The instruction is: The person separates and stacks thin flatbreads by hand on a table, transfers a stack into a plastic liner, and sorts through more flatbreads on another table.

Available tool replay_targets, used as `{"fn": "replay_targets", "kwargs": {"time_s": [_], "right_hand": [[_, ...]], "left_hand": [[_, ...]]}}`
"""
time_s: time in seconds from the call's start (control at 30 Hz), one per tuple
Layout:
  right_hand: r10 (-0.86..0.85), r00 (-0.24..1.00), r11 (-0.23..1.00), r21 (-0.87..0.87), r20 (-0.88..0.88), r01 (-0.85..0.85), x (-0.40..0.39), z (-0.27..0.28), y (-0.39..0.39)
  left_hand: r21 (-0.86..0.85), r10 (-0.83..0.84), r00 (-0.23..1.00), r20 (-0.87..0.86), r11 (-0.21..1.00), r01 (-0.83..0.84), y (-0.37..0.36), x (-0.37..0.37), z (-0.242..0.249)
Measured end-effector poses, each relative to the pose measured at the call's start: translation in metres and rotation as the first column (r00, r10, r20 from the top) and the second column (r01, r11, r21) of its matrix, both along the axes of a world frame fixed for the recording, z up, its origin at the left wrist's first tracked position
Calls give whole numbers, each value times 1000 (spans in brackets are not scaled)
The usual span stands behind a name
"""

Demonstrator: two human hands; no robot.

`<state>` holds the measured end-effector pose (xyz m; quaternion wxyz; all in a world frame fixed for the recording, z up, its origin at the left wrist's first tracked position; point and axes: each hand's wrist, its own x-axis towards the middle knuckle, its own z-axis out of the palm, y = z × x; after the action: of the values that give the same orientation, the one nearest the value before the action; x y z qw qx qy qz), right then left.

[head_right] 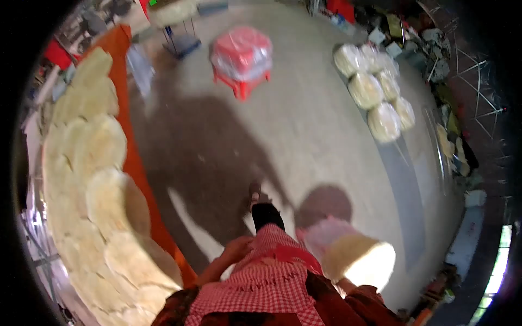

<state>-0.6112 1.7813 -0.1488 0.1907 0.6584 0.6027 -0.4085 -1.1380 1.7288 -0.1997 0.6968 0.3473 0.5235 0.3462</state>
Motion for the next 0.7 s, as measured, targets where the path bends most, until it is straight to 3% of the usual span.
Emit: {"fn": "replay_targets", "kwargs": {"time_s": [0.03, 0.07, 0.2, 0.27, 0.3, 0.37, 0.4, 0.43, 0.47, 0.5, 0.53, 0.6, 0.7], "right_hand": [[-14, 1000, 999, -44, 12, 14, -27, -12, 22], [-18, 999, 995, -93, 32, 21, -44, -25, 38], [20, 1000, 981, -192, 19, -16, -149, -85, 158], [63, 998, 980, -189, -19, -65, -213, -118, 233], [114, 992, 980, -158, -57, -121, -249, -141, 275], [325, 932, 946, 50, -159, -321, -324, -198, 372], [690, 723, 657, 441, -26, -612, -377, -196, 434], [593, 791, 785, 327, -148, -527, -460, -101, 486], [898, 422, 248, 646, 127, -722, -502, -119, 541], [683, 697, 691, 503, -219, -520, -558, -93, 575], [259, 838, 948, 293, -481, -125, -616, -64, 609], [276, 791, 937, 338, -546, -94, -705, -51, 670], [244, 706, 963, 255, -664, -93, -821, -1, 718]], "left_hand": [[97, -49, 951, -307, 992, 83, 47, -36, 56], [140, -52, 818, -573, 977, 160, 95, -73, 116], [308, 332, 755, -566, 934, -180, 165, -189, 121], [142, 364, 715, -597, 925, -352, 188, -238, 152], [159, 374, 722, -581, 923, -350, 194, -262, 161], [142, 397, 730, -556, 911, -388, 208, -296, 181], [108, 405, 728, -554, 902, -419, 215, -311, 197], [71, 410, 727, -551, 891, -449, 220, -325, 201], [61, 468, 724, -506, 857, -512, 223, -341, 189], [47, 524, 716, -461, 820, -570, 222, -358, 167], [32, 575, 704, -416, 783, -621, 223, -374, 142], [2, 613, 667, -425, 737, -676, 246, -411, 100], [18, 576, 631, -520, 745, -666, 282, -485, 68]]}}
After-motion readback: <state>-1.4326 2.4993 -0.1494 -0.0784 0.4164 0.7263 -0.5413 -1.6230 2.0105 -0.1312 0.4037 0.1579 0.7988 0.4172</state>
